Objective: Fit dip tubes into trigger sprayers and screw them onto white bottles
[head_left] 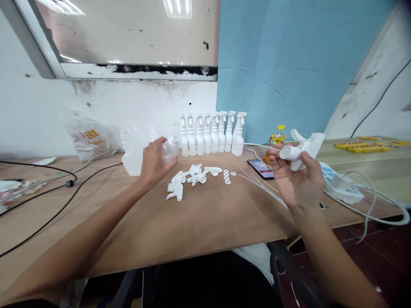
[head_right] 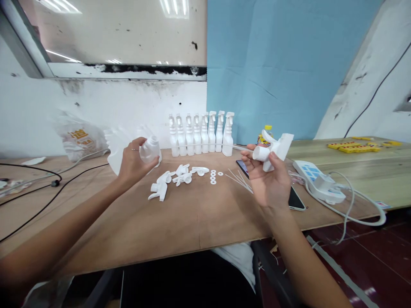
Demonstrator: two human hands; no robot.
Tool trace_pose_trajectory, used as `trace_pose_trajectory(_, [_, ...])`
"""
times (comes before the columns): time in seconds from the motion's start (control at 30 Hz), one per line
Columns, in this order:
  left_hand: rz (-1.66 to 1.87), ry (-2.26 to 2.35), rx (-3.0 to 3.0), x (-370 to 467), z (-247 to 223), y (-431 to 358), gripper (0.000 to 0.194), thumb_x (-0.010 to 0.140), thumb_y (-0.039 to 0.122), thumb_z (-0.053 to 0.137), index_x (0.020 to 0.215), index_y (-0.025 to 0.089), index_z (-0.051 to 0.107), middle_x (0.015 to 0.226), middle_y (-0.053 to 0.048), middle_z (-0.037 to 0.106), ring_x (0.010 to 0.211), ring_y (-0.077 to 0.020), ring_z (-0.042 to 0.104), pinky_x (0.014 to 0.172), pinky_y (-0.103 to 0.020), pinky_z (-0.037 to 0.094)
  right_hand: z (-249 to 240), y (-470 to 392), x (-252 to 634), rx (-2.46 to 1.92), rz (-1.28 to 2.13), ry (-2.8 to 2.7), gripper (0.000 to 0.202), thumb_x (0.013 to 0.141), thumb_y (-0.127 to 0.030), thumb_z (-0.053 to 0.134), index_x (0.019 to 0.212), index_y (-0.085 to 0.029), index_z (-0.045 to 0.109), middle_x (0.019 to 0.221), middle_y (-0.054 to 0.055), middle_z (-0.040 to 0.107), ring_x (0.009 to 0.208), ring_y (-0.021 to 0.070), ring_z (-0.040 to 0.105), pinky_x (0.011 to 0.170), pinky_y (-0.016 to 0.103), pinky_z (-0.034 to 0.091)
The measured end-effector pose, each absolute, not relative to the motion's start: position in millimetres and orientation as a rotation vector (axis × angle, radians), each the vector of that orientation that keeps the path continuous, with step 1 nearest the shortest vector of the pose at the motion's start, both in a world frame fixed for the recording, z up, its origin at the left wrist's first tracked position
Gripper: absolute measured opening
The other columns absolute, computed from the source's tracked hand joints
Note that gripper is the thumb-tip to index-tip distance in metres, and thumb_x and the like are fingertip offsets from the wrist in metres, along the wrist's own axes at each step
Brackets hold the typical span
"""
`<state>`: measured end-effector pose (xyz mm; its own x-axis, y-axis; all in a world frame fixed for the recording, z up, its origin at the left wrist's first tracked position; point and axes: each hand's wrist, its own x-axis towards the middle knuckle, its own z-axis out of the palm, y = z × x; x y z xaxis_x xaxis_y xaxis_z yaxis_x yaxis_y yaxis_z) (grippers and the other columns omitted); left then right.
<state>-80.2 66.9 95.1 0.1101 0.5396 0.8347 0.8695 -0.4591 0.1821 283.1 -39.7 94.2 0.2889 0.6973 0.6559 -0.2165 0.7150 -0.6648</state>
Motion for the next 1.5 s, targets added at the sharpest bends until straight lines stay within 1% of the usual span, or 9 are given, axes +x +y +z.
trace_pose_trajectory(0.3, [-1.149, -1.06, -2.072, -67, 78, 24, 0.058, 0.084, 0.027, 0.068, 0.134, 0.026, 0.038, 0.12, -0.01, 0.06, 0.113, -0.0289, 0.055, 0.101, -0.045, 0.038, 91, -41, 272, -0.481, 0.714, -1.122, 0.022, 0.095, -0.035, 0.048, 0.102, -0.026, 0.067, 0.114, 0.007, 0.069, 0.109, 0.0235, 0.067, 0.107, 0.046, 0.048])
trace_pose_trajectory(0.5, [-1.087, -0.999, -2.034, -67, 72, 24, 0.053, 0.085, 0.027, 0.067, 0.13, 0.022, 0.04, 0.113, -0.011, 0.064, 0.106, -0.0285, 0.059, 0.096, -0.046, 0.04, 91, -42, 269, -0.342, 0.844, -0.99, 0.017, 0.088, -0.031, 0.058, 0.097, -0.024, 0.07, 0.101, 0.004, 0.073, 0.095, 0.0199, 0.069, 0.099, 0.038, 0.053])
trace_pose_trajectory(0.73, [-1.071, -0.922, -2.033, -69, 71, 19, 0.054, 0.084, 0.024, 0.067, 0.132, 0.022, 0.043, 0.118, -0.012, 0.067, 0.108, -0.0298, 0.06, 0.096, -0.048, 0.041, 85, -39, 262, -0.371, 0.885, -1.025, 0.016, 0.086, -0.032, 0.064, 0.097, -0.024, 0.072, 0.1, 0.003, 0.073, 0.091, 0.0186, 0.07, 0.096, 0.036, 0.053])
trace_pose_trajectory(0.93, [-0.884, -0.648, -2.196, -54, 66, -5, 0.066, 0.085, 0.022, 0.064, 0.146, 0.02, 0.037, 0.127, -0.014, 0.065, 0.116, -0.0296, 0.06, 0.102, -0.05, 0.04, 60, -36, 232, -0.709, 1.0, -1.189, 0.029, 0.077, -0.033, 0.079, 0.102, -0.021, 0.071, 0.106, 0.005, 0.074, 0.081, 0.0182, 0.068, 0.077, 0.033, 0.056])
trace_pose_trajectory(1.03, [-0.776, -0.586, -2.273, -46, 58, -16, 0.067, 0.088, 0.026, 0.06, 0.149, 0.016, 0.036, 0.13, -0.016, 0.064, 0.112, -0.0293, 0.062, 0.101, -0.05, 0.041, 50, -38, 220, -0.797, 1.063, -1.361, 0.036, 0.075, -0.035, 0.082, 0.105, -0.019, 0.069, 0.11, 0.007, 0.074, 0.089, 0.0201, 0.069, 0.082, 0.032, 0.055])
trace_pose_trajectory(1.17, [-0.696, -0.577, -2.332, -41, 49, -21, 0.065, 0.087, 0.027, 0.058, 0.148, 0.014, 0.037, 0.125, -0.016, 0.065, 0.106, -0.0298, 0.063, 0.094, -0.049, 0.045, 45, -41, 212, -0.818, 1.053, -1.522, 0.039, 0.082, -0.036, 0.074, 0.115, -0.02, 0.06, 0.119, 0.008, 0.07, 0.094, 0.0206, 0.07, 0.091, 0.035, 0.053])
trace_pose_trajectory(1.23, [-0.689, -0.586, -2.356, -40, 47, -20, 0.065, 0.087, 0.026, 0.058, 0.147, 0.015, 0.037, 0.124, -0.016, 0.066, 0.104, -0.0291, 0.064, 0.093, -0.048, 0.046, 42, -41, 211, -0.795, 1.084, -1.572, 0.042, 0.086, -0.034, 0.07, 0.122, -0.022, 0.054, 0.115, 0.007, 0.07, 0.091, 0.019, 0.07, 0.092, 0.035, 0.053])
trace_pose_trajectory(1.37, [-0.717, -0.598, -2.383, -37, 45, -20, 0.067, 0.086, 0.024, 0.059, 0.148, 0.015, 0.036, 0.123, -0.016, 0.065, 0.104, -0.0287, 0.063, 0.091, -0.047, 0.047, 36, -39, 208, -0.743, 1.135, -1.647, 0.044, 0.088, -0.031, 0.067, 0.125, -0.022, 0.044, 0.09, 0.001, 0.068, 0.081, 0.0173, 0.068, 0.084, 0.033, 0.054])
trace_pose_trajectory(1.5, [-0.7, -0.6, -2.409, -35, 44, -25, 0.068, 0.085, 0.025, 0.059, 0.148, 0.013, 0.036, 0.124, -0.016, 0.064, 0.103, -0.0292, 0.063, 0.09, -0.048, 0.046, 30, -37, 205, -0.821, 1.073, -1.64, 0.041, 0.087, -0.034, 0.069, 0.117, -0.024, 0.042, 0.087, -0.001, 0.063, 0.063, 0.0137, 0.062, 0.065, 0.03, 0.053])
